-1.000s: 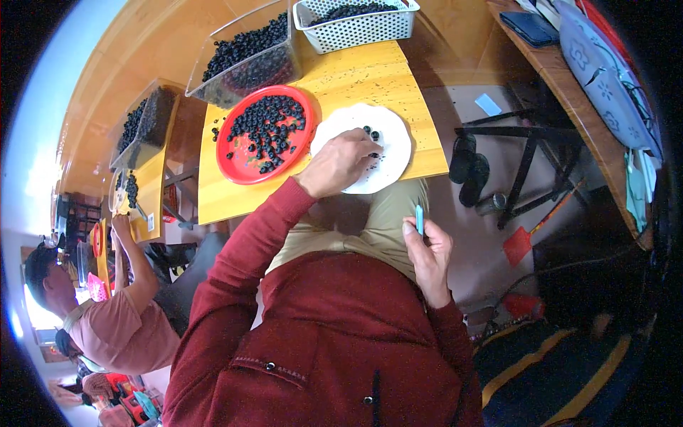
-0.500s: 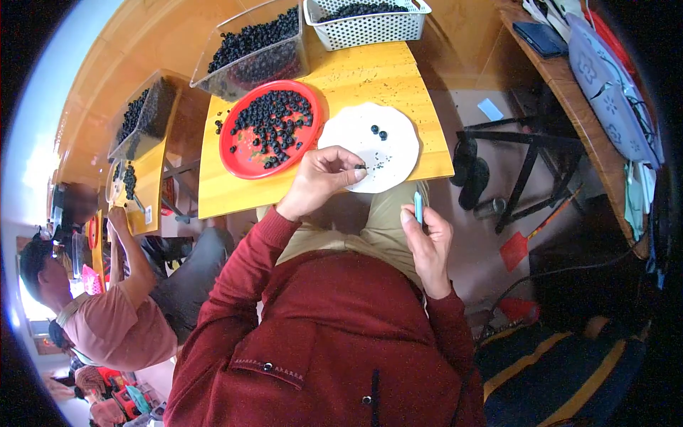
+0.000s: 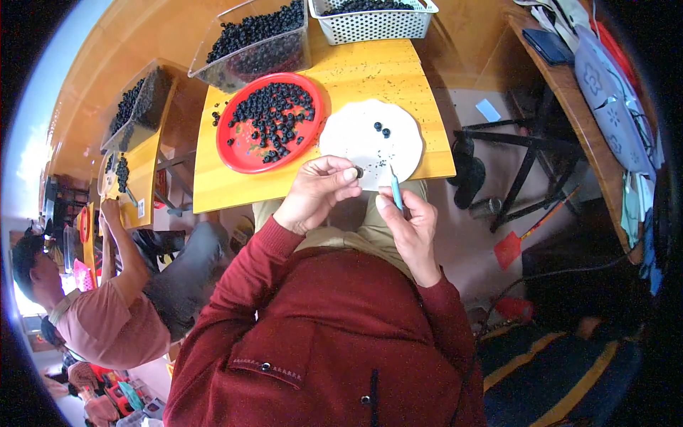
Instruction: The person sorts blueberries by hand, removing stems or damaged fruit from a tray into a plastic container.
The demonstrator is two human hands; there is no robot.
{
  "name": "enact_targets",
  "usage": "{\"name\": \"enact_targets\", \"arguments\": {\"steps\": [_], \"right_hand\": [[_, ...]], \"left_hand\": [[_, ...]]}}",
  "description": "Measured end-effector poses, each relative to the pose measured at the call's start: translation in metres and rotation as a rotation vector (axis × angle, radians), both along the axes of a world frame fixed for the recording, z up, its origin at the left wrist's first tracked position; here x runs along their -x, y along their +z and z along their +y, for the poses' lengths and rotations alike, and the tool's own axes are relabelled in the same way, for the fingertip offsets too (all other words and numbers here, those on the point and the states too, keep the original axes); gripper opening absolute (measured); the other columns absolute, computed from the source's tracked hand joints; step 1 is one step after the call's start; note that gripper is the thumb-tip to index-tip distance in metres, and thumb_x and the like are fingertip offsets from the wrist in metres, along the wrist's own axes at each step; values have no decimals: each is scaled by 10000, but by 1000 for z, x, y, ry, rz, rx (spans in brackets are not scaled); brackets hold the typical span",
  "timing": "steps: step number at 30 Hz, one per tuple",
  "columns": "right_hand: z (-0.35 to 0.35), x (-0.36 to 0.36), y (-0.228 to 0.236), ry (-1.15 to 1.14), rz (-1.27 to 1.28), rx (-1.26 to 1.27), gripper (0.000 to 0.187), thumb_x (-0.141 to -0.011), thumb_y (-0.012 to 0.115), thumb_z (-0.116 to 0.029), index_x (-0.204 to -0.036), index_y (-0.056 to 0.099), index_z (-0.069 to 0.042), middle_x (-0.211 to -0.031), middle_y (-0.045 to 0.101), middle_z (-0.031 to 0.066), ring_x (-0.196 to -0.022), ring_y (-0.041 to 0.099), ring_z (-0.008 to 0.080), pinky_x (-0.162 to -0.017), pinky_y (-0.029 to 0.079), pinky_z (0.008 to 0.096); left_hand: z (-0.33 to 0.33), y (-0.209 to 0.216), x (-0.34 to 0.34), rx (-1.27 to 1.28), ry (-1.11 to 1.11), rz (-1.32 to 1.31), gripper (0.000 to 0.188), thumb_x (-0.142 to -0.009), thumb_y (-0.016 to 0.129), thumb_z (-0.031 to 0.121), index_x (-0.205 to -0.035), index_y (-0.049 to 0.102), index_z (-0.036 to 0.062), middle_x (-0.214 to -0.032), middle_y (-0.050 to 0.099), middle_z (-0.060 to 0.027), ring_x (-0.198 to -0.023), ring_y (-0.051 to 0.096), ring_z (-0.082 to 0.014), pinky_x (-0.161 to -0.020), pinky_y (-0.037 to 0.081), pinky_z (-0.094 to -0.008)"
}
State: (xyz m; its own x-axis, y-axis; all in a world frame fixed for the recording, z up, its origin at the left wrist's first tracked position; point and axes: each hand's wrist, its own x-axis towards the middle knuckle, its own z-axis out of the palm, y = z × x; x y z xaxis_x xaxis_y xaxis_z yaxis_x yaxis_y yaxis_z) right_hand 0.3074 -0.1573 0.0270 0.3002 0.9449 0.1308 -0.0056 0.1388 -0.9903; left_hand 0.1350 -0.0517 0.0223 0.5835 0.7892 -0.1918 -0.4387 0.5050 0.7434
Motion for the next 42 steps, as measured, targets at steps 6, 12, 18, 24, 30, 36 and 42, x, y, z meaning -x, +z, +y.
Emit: {"name": "enact_targets", "arguments": {"steps": [6, 12, 18, 24, 30, 36, 42], "right_hand": [[25, 13, 10, 58, -18, -86, 207, -889, 723, -155, -999, 685, 16, -767, 603, -29, -704, 497, 25, -626, 426, 199], [30, 24, 23, 134, 23, -68, 165, -908, 691, -120, -1004, 696, 14, -812, 665, 0, -750, 564, 33, -667, 471, 208], [31, 26, 17, 205, 227, 4, 156, -938, 646, -108, -1018, 699, 15, -866, 690, 19, -759, 599, 50, -681, 492, 205], [33, 27, 18, 219, 352, 39, 163, -949, 630, -105, -1020, 689, 29, -873, 687, 25, -772, 604, 59, -677, 492, 208], [29, 24, 17, 121, -75, 33, 214, -932, 659, -143, -1053, 675, 33, -875, 683, 50, -781, 601, 69, -690, 487, 230], [24, 29, 21, 85, -383, -146, 297, -941, 642, -228, -1075, 662, 36, -866, 655, 127, -773, 631, 185, -674, 487, 298], [22, 28, 13, 68, -431, -137, 283, -948, 623, -238, -1075, 673, 10, -796, 619, 140, -714, 622, 252, -634, 475, 339]], "left_hand": [[-14, 6, -1, 47, -49, -112, 126, -915, 648, 67, -1027, 652, 9, -1069, 687, -140, -930, 674, -192, -832, 582, -325], [-16, 7, 10, 83, -47, -167, 141, -918, 644, 73, -1038, 650, 0, -1071, 684, -141, -926, 671, -191, -834, 579, -322], [-15, -1, 18, 109, -91, -197, 139, -919, 645, 74, -1037, 652, 1, -991, 687, -101, -871, 674, -177, -797, 589, -315], [-15, -5, 17, 146, -69, -246, 127, -926, 638, 79, -1033, 649, 11, -948, 681, -81, -827, 659, -153, -794, 588, -323], [-14, -1, 19, 164, -44, -320, 116, -941, 623, 104, -1028, 645, 31, -914, 668, -63, -828, 650, -147, -799, 578, -317], [-15, -6, 20, 194, 3, -332, 126, -946, 621, 126, -1031, 647, 36, -899, 665, -51, -833, 650, -141, -813, 572, -306], [-18, -5, 18, 198, -9, -361, 129, -947, 619, 130, -1036, 647, 41, -924, 665, -47, -852, 646, -134, -822, 570, -305]]}}
